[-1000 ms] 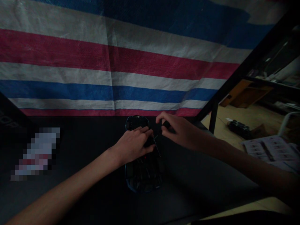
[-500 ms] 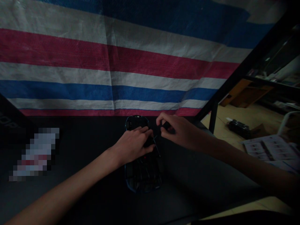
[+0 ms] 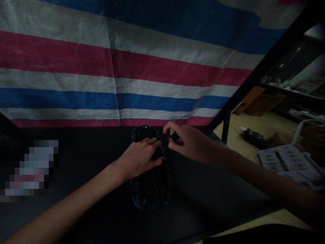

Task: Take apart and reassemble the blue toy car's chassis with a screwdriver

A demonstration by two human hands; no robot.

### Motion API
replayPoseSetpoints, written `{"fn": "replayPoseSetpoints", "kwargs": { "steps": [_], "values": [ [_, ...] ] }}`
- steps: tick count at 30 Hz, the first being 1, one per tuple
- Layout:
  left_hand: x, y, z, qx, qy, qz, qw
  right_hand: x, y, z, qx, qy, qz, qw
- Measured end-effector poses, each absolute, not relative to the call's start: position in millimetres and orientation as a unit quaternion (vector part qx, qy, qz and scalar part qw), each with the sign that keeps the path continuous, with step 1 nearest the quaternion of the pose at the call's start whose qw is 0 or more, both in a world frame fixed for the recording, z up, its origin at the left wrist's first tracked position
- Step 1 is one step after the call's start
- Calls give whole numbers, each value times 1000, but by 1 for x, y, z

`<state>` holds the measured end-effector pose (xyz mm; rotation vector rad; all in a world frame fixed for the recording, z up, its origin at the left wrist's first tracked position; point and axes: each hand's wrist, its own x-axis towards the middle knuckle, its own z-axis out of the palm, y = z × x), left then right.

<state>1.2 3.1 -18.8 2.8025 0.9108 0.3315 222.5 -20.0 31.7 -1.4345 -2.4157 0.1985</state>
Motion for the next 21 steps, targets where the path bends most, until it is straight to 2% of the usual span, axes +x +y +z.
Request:
{"fn": "replayPoseSetpoints", "kwargs": {
  "steps": [21],
  "values": [
    [2,1,-15,940,307,113,97,223,-19,35,-459,-861,131,178]
  ]
}}
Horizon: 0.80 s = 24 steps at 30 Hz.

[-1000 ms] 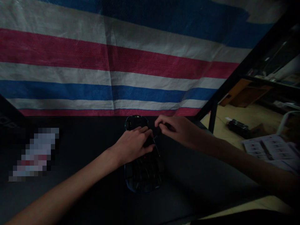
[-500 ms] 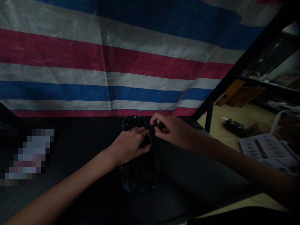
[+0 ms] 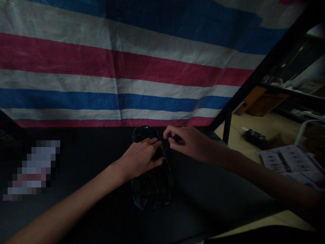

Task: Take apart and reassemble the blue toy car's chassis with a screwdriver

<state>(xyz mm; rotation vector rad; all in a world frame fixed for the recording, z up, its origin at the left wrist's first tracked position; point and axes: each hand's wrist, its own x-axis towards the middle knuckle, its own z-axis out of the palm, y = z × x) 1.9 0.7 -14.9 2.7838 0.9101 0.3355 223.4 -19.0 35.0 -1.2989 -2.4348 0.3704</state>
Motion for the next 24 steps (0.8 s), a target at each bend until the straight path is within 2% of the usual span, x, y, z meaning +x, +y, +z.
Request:
{"fn": "replayPoseSetpoints", "kwargs": {
  "steps": [17,24],
  "values": [
    [2,2,-18,941,306,114,89,226,-16,30,-459,-861,100,194],
    [2,3,-16,941,306,110,91,225,-16,31,-457,-858,123,201]
  ]
}}
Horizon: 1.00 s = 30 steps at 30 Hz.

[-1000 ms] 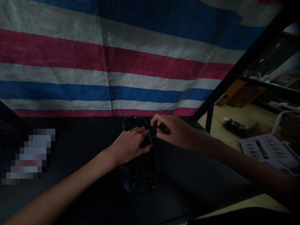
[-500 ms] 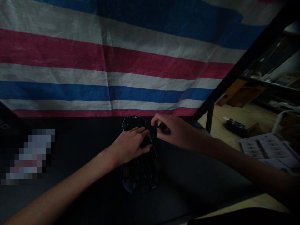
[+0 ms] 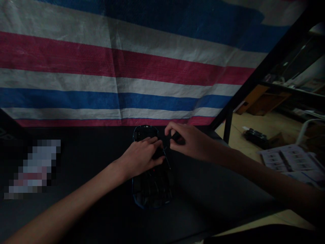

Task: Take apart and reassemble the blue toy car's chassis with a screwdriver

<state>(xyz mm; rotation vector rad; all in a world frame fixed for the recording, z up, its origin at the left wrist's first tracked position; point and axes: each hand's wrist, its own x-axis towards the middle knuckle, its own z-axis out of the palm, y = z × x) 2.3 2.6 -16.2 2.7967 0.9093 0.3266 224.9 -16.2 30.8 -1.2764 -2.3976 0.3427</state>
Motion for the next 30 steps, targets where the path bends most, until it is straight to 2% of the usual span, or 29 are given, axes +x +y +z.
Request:
{"fn": "replayPoseSetpoints", "kwargs": {
  "steps": [9,14,26,30],
  "values": [
    [2,2,-16,941,305,111,96,225,-17,30,-470,-855,100,196],
    [1,2,-17,942,306,110,87,225,-19,32,-457,-855,151,194],
    [2,2,-17,940,307,111,96,223,-20,35,-467,-856,125,182],
    [2,2,-16,941,306,108,97,224,-20,35,-464,-854,154,179]
  ]
}}
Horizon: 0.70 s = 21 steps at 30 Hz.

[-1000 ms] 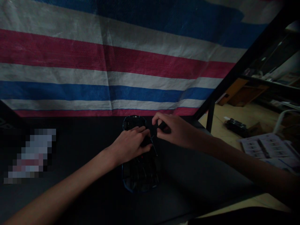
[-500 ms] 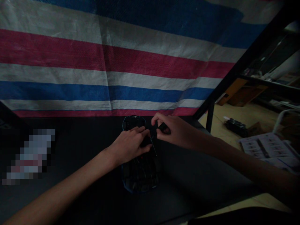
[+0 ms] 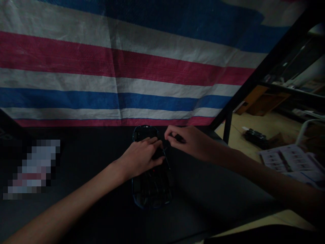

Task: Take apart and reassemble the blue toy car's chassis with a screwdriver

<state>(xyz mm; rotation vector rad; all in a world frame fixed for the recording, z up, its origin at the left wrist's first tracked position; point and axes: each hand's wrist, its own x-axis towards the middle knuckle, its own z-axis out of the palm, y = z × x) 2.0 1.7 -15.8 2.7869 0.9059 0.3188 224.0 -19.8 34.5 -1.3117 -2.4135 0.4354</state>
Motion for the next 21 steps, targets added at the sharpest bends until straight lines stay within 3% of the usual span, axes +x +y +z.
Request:
{"fn": "replayPoseSetpoints", "kwargs": {
  "steps": [16,21],
  "values": [
    [2,1,-18,941,308,106,88,224,-17,29,-488,-847,111,183],
    [2,0,-18,941,309,108,83,223,-16,23,-484,-836,114,231]
  ]
}}
